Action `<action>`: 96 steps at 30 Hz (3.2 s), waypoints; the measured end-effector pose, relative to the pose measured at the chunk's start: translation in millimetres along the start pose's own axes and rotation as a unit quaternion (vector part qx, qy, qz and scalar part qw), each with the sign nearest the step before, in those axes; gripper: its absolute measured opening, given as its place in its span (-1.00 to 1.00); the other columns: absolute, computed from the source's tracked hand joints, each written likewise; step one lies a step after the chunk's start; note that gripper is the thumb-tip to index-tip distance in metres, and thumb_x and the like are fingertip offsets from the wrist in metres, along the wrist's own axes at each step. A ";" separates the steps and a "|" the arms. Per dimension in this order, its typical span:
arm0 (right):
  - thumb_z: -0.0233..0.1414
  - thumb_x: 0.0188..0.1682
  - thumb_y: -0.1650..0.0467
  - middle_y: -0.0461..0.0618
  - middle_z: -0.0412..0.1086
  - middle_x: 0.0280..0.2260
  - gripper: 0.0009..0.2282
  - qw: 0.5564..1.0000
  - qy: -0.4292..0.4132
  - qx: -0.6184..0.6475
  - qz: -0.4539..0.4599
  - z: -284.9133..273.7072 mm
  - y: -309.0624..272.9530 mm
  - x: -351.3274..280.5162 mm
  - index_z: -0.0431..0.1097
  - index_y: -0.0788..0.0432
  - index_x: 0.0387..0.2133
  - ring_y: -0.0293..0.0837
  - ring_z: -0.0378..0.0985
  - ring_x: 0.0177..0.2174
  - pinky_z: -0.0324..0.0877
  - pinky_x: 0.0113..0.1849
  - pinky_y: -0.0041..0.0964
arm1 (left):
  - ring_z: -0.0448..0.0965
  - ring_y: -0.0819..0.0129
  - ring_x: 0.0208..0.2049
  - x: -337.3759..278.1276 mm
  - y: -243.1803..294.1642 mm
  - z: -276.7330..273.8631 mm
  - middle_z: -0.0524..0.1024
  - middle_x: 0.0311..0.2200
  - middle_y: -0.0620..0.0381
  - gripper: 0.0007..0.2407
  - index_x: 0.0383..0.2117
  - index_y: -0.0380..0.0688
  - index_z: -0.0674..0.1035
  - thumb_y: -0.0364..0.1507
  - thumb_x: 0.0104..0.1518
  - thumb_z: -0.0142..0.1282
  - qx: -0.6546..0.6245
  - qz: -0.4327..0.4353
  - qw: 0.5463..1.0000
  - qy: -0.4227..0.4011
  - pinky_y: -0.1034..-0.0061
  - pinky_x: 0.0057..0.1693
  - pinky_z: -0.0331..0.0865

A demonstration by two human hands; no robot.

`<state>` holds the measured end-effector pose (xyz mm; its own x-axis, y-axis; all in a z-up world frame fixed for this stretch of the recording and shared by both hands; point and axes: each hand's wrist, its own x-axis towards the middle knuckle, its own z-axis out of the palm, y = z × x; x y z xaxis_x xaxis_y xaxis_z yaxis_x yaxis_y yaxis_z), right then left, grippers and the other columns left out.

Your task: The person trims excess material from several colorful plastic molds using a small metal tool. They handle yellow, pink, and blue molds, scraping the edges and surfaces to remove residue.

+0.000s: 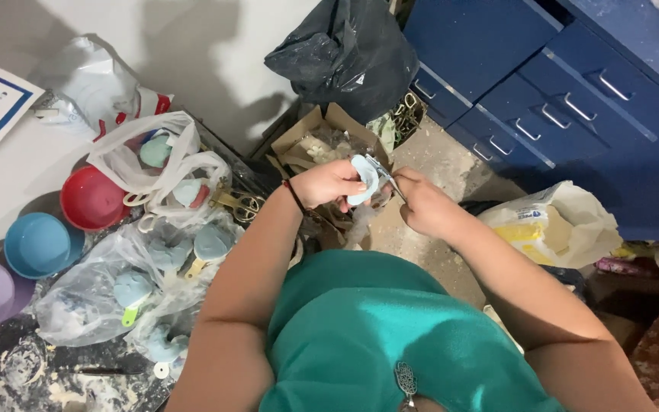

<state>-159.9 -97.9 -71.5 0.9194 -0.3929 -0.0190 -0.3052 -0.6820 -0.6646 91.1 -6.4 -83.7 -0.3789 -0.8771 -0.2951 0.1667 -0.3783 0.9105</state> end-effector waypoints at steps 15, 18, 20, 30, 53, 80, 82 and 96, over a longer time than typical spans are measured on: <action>-0.01 -0.08 0.61 0.49 -0.03 0.37 -0.66 0.965 0.035 -0.259 0.035 -2.7 -4.7 3.5 0.34 0.51 0.00 0.46 -0.07 0.36 0.11 0.16 0.54 | 0.58 0.25 -0.61 9.6 -22.3 -13.2 0.56 -0.53 -0.16 -0.65 0.14 -0.09 0.46 -0.49 0.19 0.06 -0.103 -0.027 0.981 0.163 0.50 -0.57 0.56; -0.08 0.08 0.54 0.33 -0.22 0.47 -0.62 0.936 0.032 -0.347 0.058 4.8 11.5 5.1 0.28 0.29 0.20 0.33 -0.24 0.43 -0.06 0.24 0.52 | 0.53 0.32 -0.61 7.6 -13.2 0.1 0.53 -0.56 -0.09 -0.58 0.19 -0.07 0.41 -0.45 0.14 0.06 -0.068 -0.024 0.982 0.177 0.56 -0.54 0.52; -0.06 0.10 0.52 0.30 -0.20 0.48 -0.65 0.922 0.046 -0.382 0.046 5.1 13.8 4.6 0.30 0.27 0.18 0.30 -0.22 0.44 -0.08 0.25 0.49 | 0.52 0.37 -0.64 12.2 -4.0 13.4 0.54 -0.56 -0.06 -0.59 0.19 -0.06 0.43 -0.47 0.15 0.05 -0.032 -0.021 0.985 0.166 0.62 -0.57 0.49; -0.02 0.19 0.44 0.12 0.03 0.53 -0.63 0.864 0.130 -0.484 -0.051 -16.8 50.5 -16.4 0.44 0.24 0.27 0.18 -0.03 0.47 -0.09 0.28 0.31 | 0.68 -0.03 -0.52 105.6 -99.3 3.4 0.56 -0.41 -0.42 -0.50 0.21 -0.37 0.37 -0.47 0.09 0.10 -0.054 -0.123 0.962 0.237 0.30 -0.54 0.65; -0.06 0.15 0.51 0.06 0.46 -0.16 -0.81 0.980 -0.116 0.148 0.067 65.2 -68.2 -18.1 0.43 0.19 -0.02 -0.08 0.51 -0.11 0.38 0.00 -0.15 | 0.53 0.51 -0.50 -343.2 -193.2 136.4 0.63 -0.13 0.20 -0.74 -0.01 0.04 0.66 -0.46 0.20 0.09 -0.146 0.119 0.679 0.710 0.66 -0.39 0.40; -0.05 0.10 -0.01 0.21 0.33 -0.22 -0.45 0.858 -0.152 -0.425 -0.245 455.2 -475.8 14.9 0.41 0.32 -0.18 -0.09 0.50 -0.64 0.35 -0.72 -0.15 | 0.63 -0.17 -0.08 -672.9 -301.3 98.9 0.29 0.22 0.01 -0.64 0.19 0.01 0.49 -0.49 0.24 0.07 0.442 -0.194 0.595 0.643 0.06 -0.05 0.61; -0.19 0.22 0.01 0.26 0.36 -0.18 -0.43 0.857 -0.155 -0.424 -0.247 460.9 -464.9 36.7 0.43 0.35 -0.14 -0.12 0.53 -0.61 0.35 -0.68 -0.17 | 0.58 -0.10 0.03 -659.3 -299.4 90.1 0.40 0.17 0.07 -0.63 0.17 0.04 0.52 -0.51 0.20 0.08 0.520 -0.115 0.593 0.604 0.14 0.02 0.56; 0.01 -0.01 0.34 0.35 0.37 -0.09 -0.68 0.987 -0.151 -0.039 0.049 393.4 -436.1 73.5 0.27 0.19 -0.01 0.53 0.50 -0.09 0.41 -0.13 0.40 | 0.54 0.01 -0.13 -680.8 -263.4 68.3 0.39 -0.20 0.23 -0.92 -0.37 0.11 0.64 -0.47 0.10 0.27 0.632 -0.150 0.649 0.397 0.20 -0.21 0.53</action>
<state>138.3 413.3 -76.9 0.9132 -0.2657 -0.3089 -0.4031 -0.6997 -0.5899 242.9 710.6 -102.9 0.4497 -0.8859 -0.1137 -0.8754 -0.4625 0.1404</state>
